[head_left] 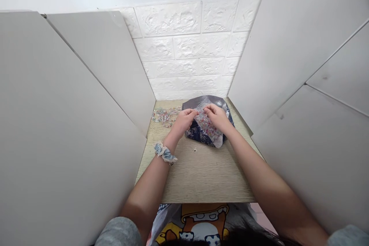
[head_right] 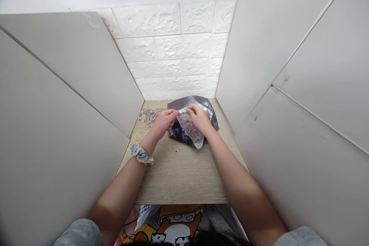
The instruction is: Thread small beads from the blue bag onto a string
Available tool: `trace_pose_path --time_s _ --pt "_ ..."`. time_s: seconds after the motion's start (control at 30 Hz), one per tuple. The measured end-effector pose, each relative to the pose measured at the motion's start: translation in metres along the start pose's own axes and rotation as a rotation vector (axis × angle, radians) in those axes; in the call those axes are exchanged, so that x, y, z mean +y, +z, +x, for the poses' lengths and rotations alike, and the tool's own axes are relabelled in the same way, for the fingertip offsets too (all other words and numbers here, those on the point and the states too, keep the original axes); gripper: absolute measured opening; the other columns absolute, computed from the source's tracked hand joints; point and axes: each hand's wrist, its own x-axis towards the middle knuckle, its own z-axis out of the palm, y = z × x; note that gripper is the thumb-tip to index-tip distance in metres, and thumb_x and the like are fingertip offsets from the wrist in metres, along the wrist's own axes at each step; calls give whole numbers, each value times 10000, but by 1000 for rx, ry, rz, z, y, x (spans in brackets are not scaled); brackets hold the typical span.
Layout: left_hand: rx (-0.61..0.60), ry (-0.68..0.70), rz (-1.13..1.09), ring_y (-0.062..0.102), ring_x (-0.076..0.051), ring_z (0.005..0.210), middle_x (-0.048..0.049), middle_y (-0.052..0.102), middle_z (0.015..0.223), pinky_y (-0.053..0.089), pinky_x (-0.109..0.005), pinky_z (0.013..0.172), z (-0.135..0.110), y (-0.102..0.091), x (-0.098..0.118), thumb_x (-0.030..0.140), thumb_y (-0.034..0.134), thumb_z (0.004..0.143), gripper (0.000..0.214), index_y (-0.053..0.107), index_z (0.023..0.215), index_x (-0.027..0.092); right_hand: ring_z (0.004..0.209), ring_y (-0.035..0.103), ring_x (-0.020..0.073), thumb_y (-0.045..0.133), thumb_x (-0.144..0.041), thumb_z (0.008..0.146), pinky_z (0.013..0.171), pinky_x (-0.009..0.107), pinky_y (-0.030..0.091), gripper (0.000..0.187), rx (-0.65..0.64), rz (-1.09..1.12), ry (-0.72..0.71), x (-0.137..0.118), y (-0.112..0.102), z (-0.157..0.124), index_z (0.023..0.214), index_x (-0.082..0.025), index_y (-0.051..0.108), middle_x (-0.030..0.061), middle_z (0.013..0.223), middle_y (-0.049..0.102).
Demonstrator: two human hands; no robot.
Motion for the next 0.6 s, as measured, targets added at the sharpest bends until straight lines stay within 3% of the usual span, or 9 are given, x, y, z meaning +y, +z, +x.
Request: trace_pose_path --time_s 0.1,0.2,0.33,0.6 --pt "-12 76 31 214 -28 350 94 268 391 153 -183 372 -1 1 0 322 524 732 199 561 748 128 664 533 107 535 -337 712 641 243 431 166 -65 523 103 -3 2 -4 788 -190 535 -11 735 569" --pt "-24 138 44 252 -35 361 84 308 380 201 -191 392 -1 1 -1 340 530 732 236 601 772 118 708 562 97 645 -347 626 706 241 453 215 -111 848 136 -6 7 -7 745 -187 563 -15 736 594" --pt "-15 178 30 299 -46 377 71 336 370 255 -199 425 0 1 -2 303 533 734 205 626 750 121 665 571 83 726 -354 562 717 241 472 266 -166 984 161 -9 11 -9 730 -187 603 -22 700 609" --pt "-5 189 33 382 -60 426 48 411 401 306 -202 474 -1 0 -1 298 555 719 193 641 716 126 669 600 88 725 -407 579 692 229 501 285 -183 1015 159 -10 11 -12 737 -191 627 -11 710 641"
